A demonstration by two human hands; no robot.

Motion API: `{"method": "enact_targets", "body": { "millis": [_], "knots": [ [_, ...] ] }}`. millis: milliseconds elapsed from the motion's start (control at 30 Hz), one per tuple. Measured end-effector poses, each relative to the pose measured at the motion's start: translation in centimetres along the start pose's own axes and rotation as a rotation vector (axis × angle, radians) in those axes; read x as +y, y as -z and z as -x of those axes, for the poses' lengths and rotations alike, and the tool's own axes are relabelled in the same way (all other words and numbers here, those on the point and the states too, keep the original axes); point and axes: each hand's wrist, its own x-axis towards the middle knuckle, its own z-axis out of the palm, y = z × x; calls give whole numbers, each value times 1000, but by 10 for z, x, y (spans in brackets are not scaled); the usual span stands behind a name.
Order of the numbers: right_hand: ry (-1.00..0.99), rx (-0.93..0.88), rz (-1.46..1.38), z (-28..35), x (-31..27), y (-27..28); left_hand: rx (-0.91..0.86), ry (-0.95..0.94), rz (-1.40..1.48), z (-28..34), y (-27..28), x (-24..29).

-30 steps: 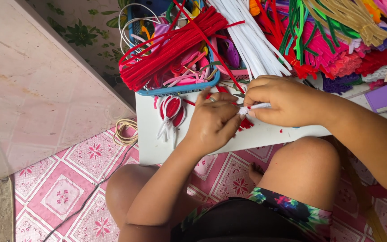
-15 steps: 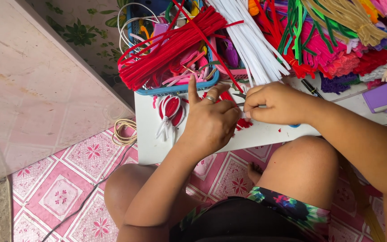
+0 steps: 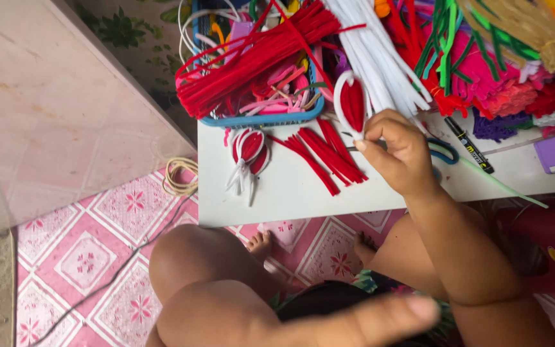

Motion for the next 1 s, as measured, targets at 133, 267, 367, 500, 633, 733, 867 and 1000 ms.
{"method": "enact_targets", "body": {
  "millis": [133,267,367,500,633,733,867,1000],
  "knots": [
    [65,6,70,-17,4,-7,15,68,44,24,-3,-15],
    [106,28,109,-22,8,-10,19,123,79,48,2,-37],
    [114,52,104,-23,5,-15,26,135,156,60,-2,-49],
    [105,66,91,-27,6,-20,29,124,243,68,4,-70],
    [124,70,151,-24,11,-17,73,176,279,96,15,-89],
    [112,82,127,-28,1,-18,75,138,336,95,7,-102],
    [111,33,81,-26,-12,-31,66,311,469,104,-19,-124],
    [120,-37,87,-16,-10,-44,-52,608,944,123,-81,-162]
  ]
}}
